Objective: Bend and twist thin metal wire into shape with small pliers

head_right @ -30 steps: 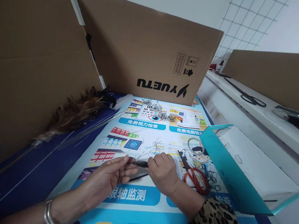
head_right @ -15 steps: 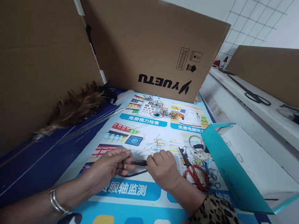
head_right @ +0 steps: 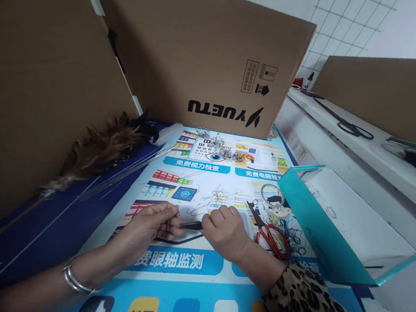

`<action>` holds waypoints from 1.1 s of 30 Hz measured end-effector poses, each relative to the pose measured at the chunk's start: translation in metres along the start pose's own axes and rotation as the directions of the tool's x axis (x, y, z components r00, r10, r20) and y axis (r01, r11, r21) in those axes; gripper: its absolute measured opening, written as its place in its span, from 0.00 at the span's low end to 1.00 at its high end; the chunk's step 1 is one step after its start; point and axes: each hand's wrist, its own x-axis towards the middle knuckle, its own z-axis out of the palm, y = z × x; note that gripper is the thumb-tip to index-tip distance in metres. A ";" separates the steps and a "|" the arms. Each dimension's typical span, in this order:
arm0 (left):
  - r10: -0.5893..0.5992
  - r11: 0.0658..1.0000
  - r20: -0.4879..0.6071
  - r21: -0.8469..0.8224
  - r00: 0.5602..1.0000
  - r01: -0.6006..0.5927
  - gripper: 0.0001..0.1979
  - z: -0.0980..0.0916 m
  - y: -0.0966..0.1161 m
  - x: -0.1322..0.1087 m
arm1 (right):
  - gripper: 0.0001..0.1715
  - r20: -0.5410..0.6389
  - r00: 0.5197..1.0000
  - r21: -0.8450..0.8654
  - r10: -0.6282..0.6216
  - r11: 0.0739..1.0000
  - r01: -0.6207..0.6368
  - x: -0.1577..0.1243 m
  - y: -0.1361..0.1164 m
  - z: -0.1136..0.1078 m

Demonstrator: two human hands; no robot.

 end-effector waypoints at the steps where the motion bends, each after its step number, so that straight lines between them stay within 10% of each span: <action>1: 0.001 1.000 0.006 0.005 1.000 -0.001 0.14 0.000 0.000 0.000 | 0.12 0.003 1.000 -0.001 0.000 1.000 0.000 0.000 0.000 0.000; 33: -0.039 0.994 0.072 0.101 0.997 0.032 0.14 -0.002 0.005 0.003 | 0.10 0.089 0.995 -0.020 -0.048 0.999 0.050 -0.003 -0.004 0.001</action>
